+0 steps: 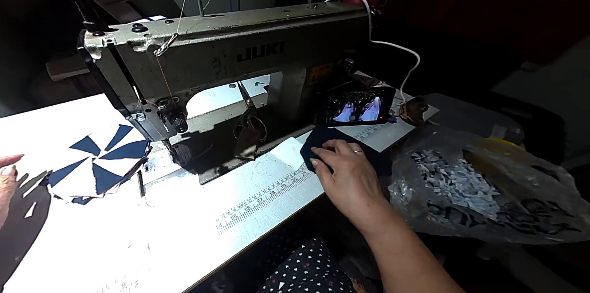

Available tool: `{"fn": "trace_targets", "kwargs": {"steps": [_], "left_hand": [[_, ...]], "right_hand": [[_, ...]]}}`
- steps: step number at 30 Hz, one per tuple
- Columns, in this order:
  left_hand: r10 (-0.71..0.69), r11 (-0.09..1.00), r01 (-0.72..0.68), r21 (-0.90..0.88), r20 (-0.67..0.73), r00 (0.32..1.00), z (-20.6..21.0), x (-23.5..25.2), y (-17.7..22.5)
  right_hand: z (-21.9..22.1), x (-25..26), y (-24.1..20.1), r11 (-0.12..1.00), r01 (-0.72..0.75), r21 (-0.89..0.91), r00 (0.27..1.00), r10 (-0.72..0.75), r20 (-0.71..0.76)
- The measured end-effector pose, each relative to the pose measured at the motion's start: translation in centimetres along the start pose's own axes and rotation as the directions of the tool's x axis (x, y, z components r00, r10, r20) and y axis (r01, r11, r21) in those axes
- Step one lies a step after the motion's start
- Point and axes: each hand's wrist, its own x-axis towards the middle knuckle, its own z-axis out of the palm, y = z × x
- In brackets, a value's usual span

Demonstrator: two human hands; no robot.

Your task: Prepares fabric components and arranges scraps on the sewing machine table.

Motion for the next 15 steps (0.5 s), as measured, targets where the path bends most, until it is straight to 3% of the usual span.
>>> {"fn": "trace_targets", "kwargs": {"steps": [3, 6, 11, 15], "left_hand": [[0.108, 0.981, -0.111, 0.158, 0.028, 0.994, -1.9, 1.4, -2.8], [0.219, 0.903, -0.195, 0.382, -0.020, 0.976, -2.2, 1.6, -2.6], [0.328, 0.838, -0.322, 0.442, 0.065, 0.943, -2.5, 1.7, -2.5], [0.304, 0.839, -0.299, 0.455, 0.064, 0.951, -2.6, 1.5, -2.2]], "right_hand": [[0.4, 0.0, -0.2, 0.993, 0.099, 0.071, 0.995, -0.100, 0.018], [0.7, 0.0, 0.4, 0.949, 0.225, 0.222, 0.971, -0.238, 0.032], [0.3, 0.6, 2.3, 0.901, 0.233, 0.366, 0.959, -0.276, 0.070], [0.6, 0.9, 3.0, 0.923, 0.208, 0.325, 0.974, -0.226, 0.019]]}}
